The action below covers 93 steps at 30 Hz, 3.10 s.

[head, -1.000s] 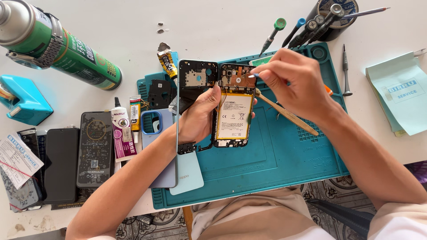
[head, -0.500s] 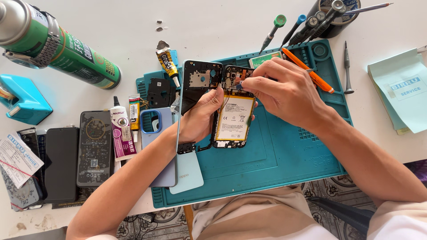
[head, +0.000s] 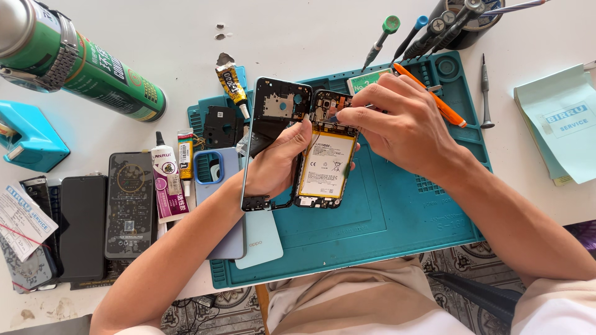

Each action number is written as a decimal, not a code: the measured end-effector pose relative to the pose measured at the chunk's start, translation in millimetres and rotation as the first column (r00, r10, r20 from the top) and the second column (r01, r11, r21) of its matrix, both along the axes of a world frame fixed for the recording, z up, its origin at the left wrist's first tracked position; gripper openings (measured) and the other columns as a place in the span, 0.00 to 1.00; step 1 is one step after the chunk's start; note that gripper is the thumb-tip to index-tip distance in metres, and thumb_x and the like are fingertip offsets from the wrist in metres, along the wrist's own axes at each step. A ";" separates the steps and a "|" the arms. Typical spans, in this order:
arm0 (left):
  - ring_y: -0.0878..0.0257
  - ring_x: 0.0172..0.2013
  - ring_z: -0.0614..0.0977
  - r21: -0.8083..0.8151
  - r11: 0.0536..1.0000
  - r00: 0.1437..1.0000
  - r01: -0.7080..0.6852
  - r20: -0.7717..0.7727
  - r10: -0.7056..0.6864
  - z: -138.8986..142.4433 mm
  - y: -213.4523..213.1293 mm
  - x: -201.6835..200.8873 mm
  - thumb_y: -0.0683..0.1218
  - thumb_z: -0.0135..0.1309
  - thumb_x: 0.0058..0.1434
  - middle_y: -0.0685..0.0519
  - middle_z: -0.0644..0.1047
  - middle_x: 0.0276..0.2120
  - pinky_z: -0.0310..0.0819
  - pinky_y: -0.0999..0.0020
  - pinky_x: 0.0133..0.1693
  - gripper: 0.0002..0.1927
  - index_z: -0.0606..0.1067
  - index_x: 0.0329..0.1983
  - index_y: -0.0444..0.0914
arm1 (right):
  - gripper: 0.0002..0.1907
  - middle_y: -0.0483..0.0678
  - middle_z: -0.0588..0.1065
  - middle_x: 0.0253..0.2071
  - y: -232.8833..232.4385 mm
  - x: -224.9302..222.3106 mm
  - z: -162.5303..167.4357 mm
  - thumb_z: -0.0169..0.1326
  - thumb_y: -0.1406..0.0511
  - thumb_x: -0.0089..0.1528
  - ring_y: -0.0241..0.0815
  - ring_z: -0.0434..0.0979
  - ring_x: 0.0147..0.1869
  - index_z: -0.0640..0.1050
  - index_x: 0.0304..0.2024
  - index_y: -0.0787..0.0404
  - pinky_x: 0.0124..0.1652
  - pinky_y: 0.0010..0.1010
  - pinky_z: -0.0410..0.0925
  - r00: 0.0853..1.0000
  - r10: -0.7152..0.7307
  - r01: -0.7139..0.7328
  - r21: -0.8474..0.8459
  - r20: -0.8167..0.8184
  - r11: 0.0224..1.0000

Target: The person uses a screwdriver to remove screws from a smartphone, then wipes the device with a blue sponge and a white cloth. The person removes the back cover and uses a brush to clean the internal components.

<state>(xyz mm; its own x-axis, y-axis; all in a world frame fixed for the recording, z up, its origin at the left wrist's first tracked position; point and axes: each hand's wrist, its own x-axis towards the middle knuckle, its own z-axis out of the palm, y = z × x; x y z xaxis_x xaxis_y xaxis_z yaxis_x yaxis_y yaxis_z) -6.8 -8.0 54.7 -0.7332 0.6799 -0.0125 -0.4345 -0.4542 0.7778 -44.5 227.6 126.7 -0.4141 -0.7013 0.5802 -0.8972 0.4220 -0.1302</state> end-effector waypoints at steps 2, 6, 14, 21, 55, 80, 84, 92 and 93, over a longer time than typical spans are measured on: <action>0.54 0.54 0.83 0.008 1.000 1.000 -0.002 -0.004 0.002 0.2 0.0 1.2 0.66 0.36 0.73 0.42 0.77 0.57 0.81 0.57 0.55 0.37 0.62 0.70 0.33 | 0.14 0.40 0.77 0.39 0.9 0.2 1.3 0.67 0.72 0.57 0.42 0.74 0.42 0.82 0.44 0.53 0.43 0.38 0.69 1.000 -0.009 0.009 0.024 -0.011 1.000; 0.54 0.52 0.83 0.008 1.000 1.000 0.010 0.013 -0.010 -0.7 0.7 2.2 0.66 0.36 0.73 0.41 0.77 0.56 0.82 0.57 0.52 0.37 0.62 0.71 0.34 | 0.17 0.40 0.77 0.40 3.5 1.2 3.2 0.66 0.74 0.53 0.42 0.74 0.42 0.82 0.43 0.53 0.43 0.38 0.70 0.998 -0.016 0.020 0.073 -0.056 0.997; 0.53 0.50 0.84 -0.011 0.998 0.998 0.062 -0.020 -0.063 0.3 0.7 2.8 0.66 0.34 0.74 0.41 0.78 0.55 0.84 0.58 0.50 0.36 0.62 0.70 0.35 | 0.15 0.40 0.77 0.39 7.9 -3.5 2.4 0.68 0.73 0.54 0.41 0.74 0.42 0.83 0.42 0.55 0.42 0.36 0.71 0.996 0.054 -0.057 0.042 0.068 0.997; 0.52 0.47 0.86 -0.089 0.989 0.993 0.115 -0.026 -0.117 2.1 0.6 3.5 0.66 0.29 0.75 0.40 0.79 0.53 0.84 0.60 0.47 0.37 0.65 0.68 0.32 | 0.14 0.41 0.77 0.38 9.0 -6.9 2.5 0.67 0.71 0.53 0.42 0.75 0.42 0.82 0.40 0.54 0.42 0.37 0.72 0.986 0.139 -0.147 0.093 0.086 0.985; 0.66 0.38 0.87 -0.546 0.500 0.662 -0.673 -0.746 0.076 130.6 -51.2 9.4 0.39 0.47 0.75 0.49 0.82 0.35 0.85 0.70 0.35 0.13 0.72 0.61 0.35 | 0.07 0.41 0.76 0.33 38.3 -13.8 -9.7 0.63 0.66 0.74 0.21 0.61 0.27 0.81 0.46 0.65 0.25 0.14 0.52 0.862 0.087 0.194 -0.483 0.500 0.854; 0.47 0.51 0.74 -0.667 -0.353 0.690 -0.657 -0.341 -0.639 120.6 -9.0 60.9 0.64 0.68 0.46 0.45 0.73 0.51 0.73 0.55 0.41 0.55 0.59 0.73 0.38 | 0.08 0.43 0.74 0.30 34.5 -10.2 -11.4 0.64 0.68 0.73 0.22 0.60 0.26 0.82 0.42 0.69 0.26 0.15 0.49 0.827 0.137 0.210 -0.525 0.546 0.825; 0.44 0.52 0.71 -0.711 -0.336 0.715 -0.617 -0.329 -0.617 108.8 -11.7 44.6 0.62 0.67 0.50 0.42 0.70 0.54 0.71 0.47 0.44 0.50 0.60 0.72 0.43 | 0.11 0.45 0.78 0.34 35.6 -9.3 -8.8 0.63 0.68 0.76 0.27 0.76 0.36 0.79 0.42 0.70 0.34 0.16 0.65 0.792 0.229 0.233 -0.626 0.566 0.744; 0.48 0.49 0.76 -0.602 -0.595 0.814 -0.533 -0.172 -0.555 120.6 -10.0 52.4 0.63 0.65 0.54 0.45 0.77 0.46 0.67 0.50 0.51 0.42 0.66 0.64 0.35 | 0.09 0.47 0.79 0.38 39.9 -15.7 -12.8 0.60 0.69 0.78 0.34 0.83 0.42 0.78 0.44 0.69 0.46 0.24 0.76 0.721 0.408 0.306 -0.785 0.560 0.539; 0.48 0.50 0.77 -0.624 -0.621 0.846 -0.474 -0.128 -0.517 125.0 -10.1 53.1 0.64 0.64 0.55 0.45 0.78 0.46 0.66 0.50 0.54 0.42 0.67 0.63 0.35 | 0.10 0.48 0.79 0.38 39.9 -16.3 -13.3 0.60 0.69 0.79 0.34 0.82 0.42 0.78 0.44 0.70 0.46 0.25 0.75 0.709 0.426 0.307 -0.789 0.563 0.532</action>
<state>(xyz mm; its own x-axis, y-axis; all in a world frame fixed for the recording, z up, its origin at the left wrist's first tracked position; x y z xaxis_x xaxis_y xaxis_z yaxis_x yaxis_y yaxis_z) 46.3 -18.1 179.7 -0.9459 -0.0507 -0.3205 0.0364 0.9649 -0.2601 -60.9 267.5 113.4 -0.8776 -0.1243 0.4631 -0.4232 -0.2530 -0.8700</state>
